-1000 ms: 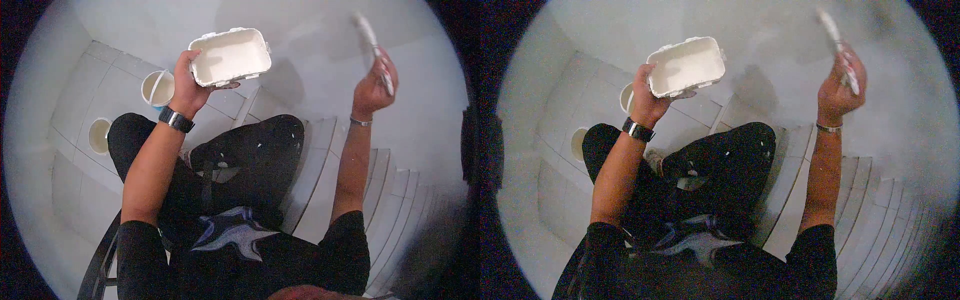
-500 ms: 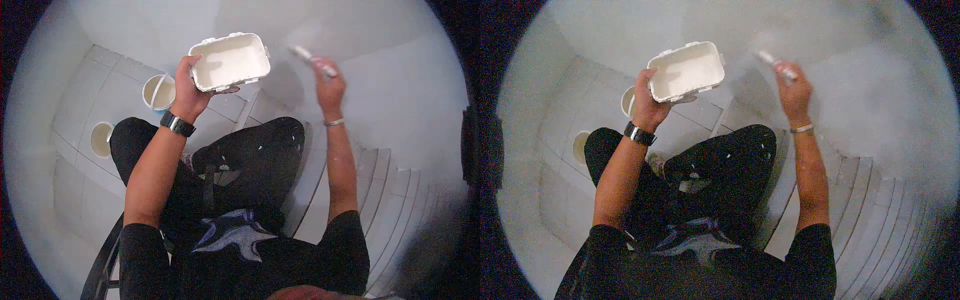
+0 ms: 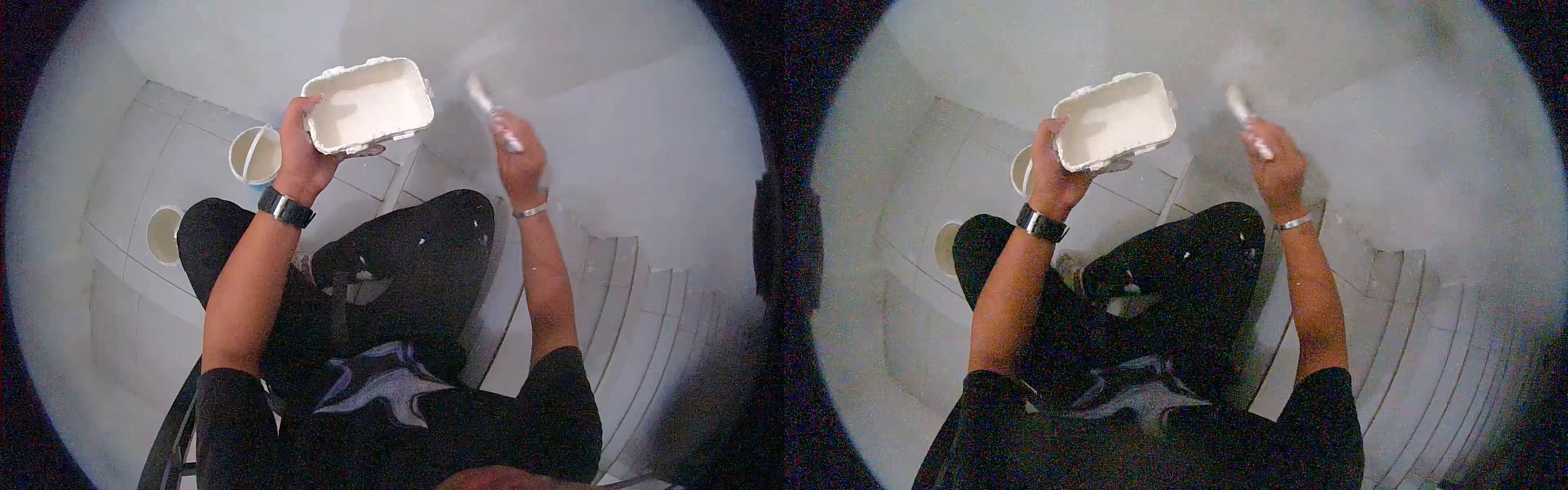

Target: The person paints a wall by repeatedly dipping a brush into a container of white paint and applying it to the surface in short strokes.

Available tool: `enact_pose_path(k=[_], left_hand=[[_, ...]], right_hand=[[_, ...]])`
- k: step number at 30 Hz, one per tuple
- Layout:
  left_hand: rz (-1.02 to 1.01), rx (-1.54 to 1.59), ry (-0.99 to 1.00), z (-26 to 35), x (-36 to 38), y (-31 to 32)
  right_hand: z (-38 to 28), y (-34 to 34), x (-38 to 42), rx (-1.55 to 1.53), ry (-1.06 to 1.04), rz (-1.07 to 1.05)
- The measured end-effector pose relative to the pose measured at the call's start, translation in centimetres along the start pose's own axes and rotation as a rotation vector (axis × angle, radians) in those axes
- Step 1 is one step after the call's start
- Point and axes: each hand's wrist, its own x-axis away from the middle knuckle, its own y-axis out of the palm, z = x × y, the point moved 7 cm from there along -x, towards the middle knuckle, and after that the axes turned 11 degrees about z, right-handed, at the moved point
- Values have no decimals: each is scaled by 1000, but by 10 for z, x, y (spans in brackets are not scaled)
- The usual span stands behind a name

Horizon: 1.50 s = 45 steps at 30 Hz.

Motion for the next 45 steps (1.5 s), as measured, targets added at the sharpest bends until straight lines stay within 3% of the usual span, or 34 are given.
enact_pose_path(k=[4,6,10,14,18,21,26,30,32,33,36,38,39,45], left_hand=[[24,-6,14,1,1,-1],[34,0,14,0,0,-3],[23,-8,4,-1,-1,-2],[-26,-1,-10,-1,0,0],[-10,1,-17,1,1,-1],[13,2,-20,-1,-2,-6],[2,14,-38,-3,-4,-7],[19,-45,-40,2,-3,-4],[66,-84,-47,8,-1,-5],[82,-103,-59,9,-1,-4],[84,-148,-92,18,3,6],[7,-151,-164,17,2,12],[7,-160,-184,18,2,14],[-2,-195,-224,19,0,18]], right_hand=[[11,16,14,-32,218,-138],[15,-8,-6,-60,121,1],[14,-84,-54,-71,-112,484],[-13,-107,-65,101,-323,618],[7,-49,-22,199,-315,283],[8,-18,13,81,-222,194],[13,12,40,-31,212,-153],[-13,-17,3,-101,200,36],[-23,-37,-16,-325,248,323],[-35,-40,-28,-337,264,325],[-71,-36,-49,-502,335,199],[-106,-13,-57,-492,125,-138],[-114,-8,-60,-456,38,-159],[-123,12,-63,-401,-39,-173]])
